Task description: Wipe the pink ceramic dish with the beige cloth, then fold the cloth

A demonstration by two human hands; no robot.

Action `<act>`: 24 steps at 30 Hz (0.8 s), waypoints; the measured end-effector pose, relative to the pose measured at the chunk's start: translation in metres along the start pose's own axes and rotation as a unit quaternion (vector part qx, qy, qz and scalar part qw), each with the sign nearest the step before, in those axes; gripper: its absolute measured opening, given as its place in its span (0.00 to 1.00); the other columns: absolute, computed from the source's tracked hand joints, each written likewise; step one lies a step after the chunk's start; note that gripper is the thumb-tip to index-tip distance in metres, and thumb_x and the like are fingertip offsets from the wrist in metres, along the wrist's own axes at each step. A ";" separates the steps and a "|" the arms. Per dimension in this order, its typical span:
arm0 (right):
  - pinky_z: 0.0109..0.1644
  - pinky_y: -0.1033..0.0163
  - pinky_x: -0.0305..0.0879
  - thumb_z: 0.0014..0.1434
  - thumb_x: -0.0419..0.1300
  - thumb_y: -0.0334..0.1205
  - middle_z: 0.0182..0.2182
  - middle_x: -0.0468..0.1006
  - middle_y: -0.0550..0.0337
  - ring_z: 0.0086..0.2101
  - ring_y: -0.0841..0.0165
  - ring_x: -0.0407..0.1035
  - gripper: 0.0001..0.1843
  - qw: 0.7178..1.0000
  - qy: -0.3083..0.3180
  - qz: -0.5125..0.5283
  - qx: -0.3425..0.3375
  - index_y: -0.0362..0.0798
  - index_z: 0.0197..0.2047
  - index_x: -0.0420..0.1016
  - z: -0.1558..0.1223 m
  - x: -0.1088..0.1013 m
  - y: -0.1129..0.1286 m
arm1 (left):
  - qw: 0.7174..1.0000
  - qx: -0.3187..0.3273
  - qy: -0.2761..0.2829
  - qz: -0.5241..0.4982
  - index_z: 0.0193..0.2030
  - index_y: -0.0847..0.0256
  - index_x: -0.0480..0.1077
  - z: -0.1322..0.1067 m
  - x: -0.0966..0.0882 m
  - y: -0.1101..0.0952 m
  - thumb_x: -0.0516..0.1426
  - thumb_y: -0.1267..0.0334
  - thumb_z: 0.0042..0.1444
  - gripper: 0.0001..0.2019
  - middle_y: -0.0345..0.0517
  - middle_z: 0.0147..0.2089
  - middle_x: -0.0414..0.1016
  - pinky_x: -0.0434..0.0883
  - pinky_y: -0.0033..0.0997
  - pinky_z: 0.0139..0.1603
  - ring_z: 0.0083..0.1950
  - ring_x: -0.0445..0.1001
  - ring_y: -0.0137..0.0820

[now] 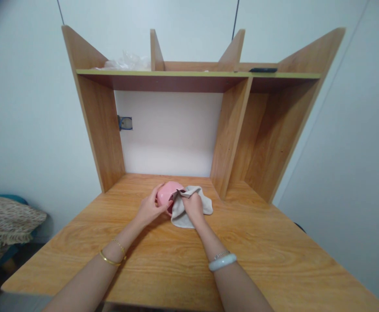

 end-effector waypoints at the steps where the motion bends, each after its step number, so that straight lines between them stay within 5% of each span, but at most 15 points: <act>1: 0.32 0.65 0.63 0.49 0.53 0.42 0.28 0.78 0.54 0.34 0.63 0.71 0.09 0.999 -0.011 0.031 0.005 0.48 0.28 0.71 0.001 0.001 -0.001 | 0.998 0.010 0.004 -0.060 0.63 0.60 0.50 0.002 0.001 0.001 0.57 0.46 0.47 0.39 0.54 0.51 0.71 0.67 0.37 0.48 0.47 0.72 0.39; 5: 0.36 0.64 0.65 0.47 0.55 0.46 0.36 0.78 0.51 0.38 0.62 0.71 0.15 0.987 -0.043 0.154 0.027 0.46 0.37 0.69 0.002 0.009 -0.006 | 0.977 0.045 0.024 -0.209 0.63 0.62 0.46 0.005 0.005 0.002 0.61 0.49 0.45 0.43 0.57 0.56 0.65 0.65 0.34 0.53 0.54 0.68 0.36; 11: 0.32 0.64 0.65 0.42 0.59 0.46 0.34 0.78 0.52 0.33 0.63 0.71 0.18 0.963 0.012 0.254 0.083 0.44 0.35 0.69 0.000 0.021 -0.010 | 0.972 0.022 0.048 -0.230 0.55 0.62 0.56 -0.001 0.014 -0.003 0.60 0.53 0.49 0.29 0.54 0.53 0.68 0.68 0.34 0.50 0.50 0.70 0.34; 24: 0.29 0.65 0.62 0.42 0.59 0.42 0.27 0.78 0.54 0.30 0.63 0.72 0.09 0.999 0.022 0.001 0.038 0.45 0.26 0.73 0.007 0.008 -0.010 | 1.000 0.016 -0.021 0.006 0.47 0.63 0.65 0.004 -0.001 0.004 0.57 0.50 0.47 0.23 0.46 0.37 0.74 0.67 0.28 0.34 0.35 0.71 0.31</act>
Point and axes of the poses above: each hand's wrist, its own z-axis towards the middle knuckle, its own x-axis out of the palm, y = z × x, the point moved 3 cm from there along z, towards the middle knuckle
